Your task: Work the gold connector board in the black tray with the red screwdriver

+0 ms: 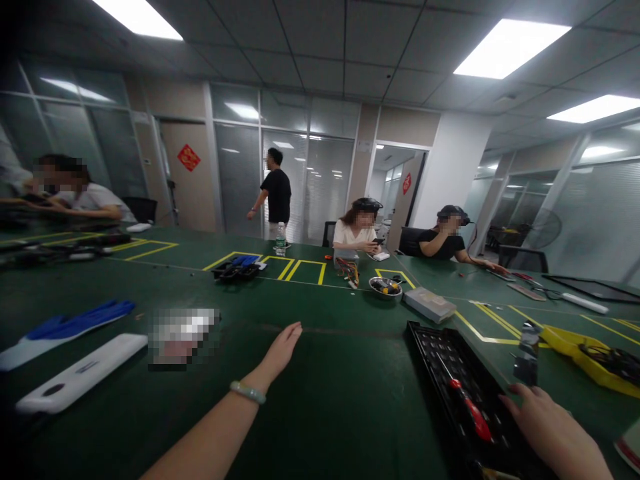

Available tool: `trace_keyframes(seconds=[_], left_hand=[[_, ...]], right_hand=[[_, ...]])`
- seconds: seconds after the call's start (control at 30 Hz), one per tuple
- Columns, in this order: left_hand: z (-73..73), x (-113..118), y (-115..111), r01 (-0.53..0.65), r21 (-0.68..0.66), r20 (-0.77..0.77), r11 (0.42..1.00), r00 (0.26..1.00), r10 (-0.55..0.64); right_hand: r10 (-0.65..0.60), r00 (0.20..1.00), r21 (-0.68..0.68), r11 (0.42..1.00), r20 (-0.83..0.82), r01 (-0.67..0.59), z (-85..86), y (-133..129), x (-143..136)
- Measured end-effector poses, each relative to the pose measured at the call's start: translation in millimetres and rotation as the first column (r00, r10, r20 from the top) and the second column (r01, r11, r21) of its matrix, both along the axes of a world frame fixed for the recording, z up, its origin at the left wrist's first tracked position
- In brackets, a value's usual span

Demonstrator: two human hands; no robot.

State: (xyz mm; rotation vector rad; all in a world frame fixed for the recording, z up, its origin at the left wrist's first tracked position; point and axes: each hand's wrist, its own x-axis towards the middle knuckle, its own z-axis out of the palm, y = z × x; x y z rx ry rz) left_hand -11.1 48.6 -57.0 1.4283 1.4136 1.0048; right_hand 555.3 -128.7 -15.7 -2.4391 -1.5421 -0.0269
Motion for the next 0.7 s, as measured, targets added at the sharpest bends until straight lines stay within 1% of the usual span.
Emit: trace_keyframes(seconds=[0.03,0.1,0.17,0.23,0.3,0.4,0.53,0.6,0.67,0.7], left_hand=[[-0.1,0,0,0.001,0.000,0.001,1.000,1.000,-0.001],[-0.4,1,0,0.004,0.006,0.002,1.000,1.000,-0.004],[-1.1,1,1,0.006,0.015,-0.001,1.000,1.000,-0.006],[-2.2,1,2,0.011,0.026,-0.005,1.000,1.000,-0.011],[-3.6,1,3,0.020,0.036,-0.008,0.999,1.000,-0.020],[-5.2,-1,3,0.029,0.042,-0.009,0.999,1.000,-0.029],[-5.7,-1,2,0.031,0.046,-0.002,0.998,1.000,-0.031],[-5.3,-1,2,0.034,0.041,0.000,0.999,0.999,-0.034],[-4.7,-1,1,0.039,0.034,0.000,0.999,0.999,-0.039],[-4.3,-1,1,0.041,0.032,-0.001,0.999,0.999,-0.041]], right_hand=[[0.030,0.998,-0.037,0.999,-0.063,-0.032,-1.0,-7,-4],[0.076,0.972,-0.155,0.981,-0.222,-0.112,-4.8,-22,-14],[0.092,0.951,-0.226,0.960,-0.295,-0.163,-9.7,-34,-26],[0.102,0.955,-0.228,0.959,-0.279,-0.169,-13.3,-41,-35],[0.090,0.965,-0.225,0.963,-0.247,-0.148,-14.1,-43,-40],[0.041,0.972,-0.251,0.963,-0.233,-0.101,-10.8,-40,-41],[0.027,0.965,-0.273,0.957,-0.259,-0.100,-8.8,-37,-38],[0.044,0.957,-0.253,0.960,-0.288,-0.121,-13.9,-39,-35],[0.083,0.942,-0.209,0.965,-0.326,-0.157,-22.8,-42,-30],[0.104,0.945,-0.172,0.972,-0.309,-0.163,-27.6,-43,-28]])
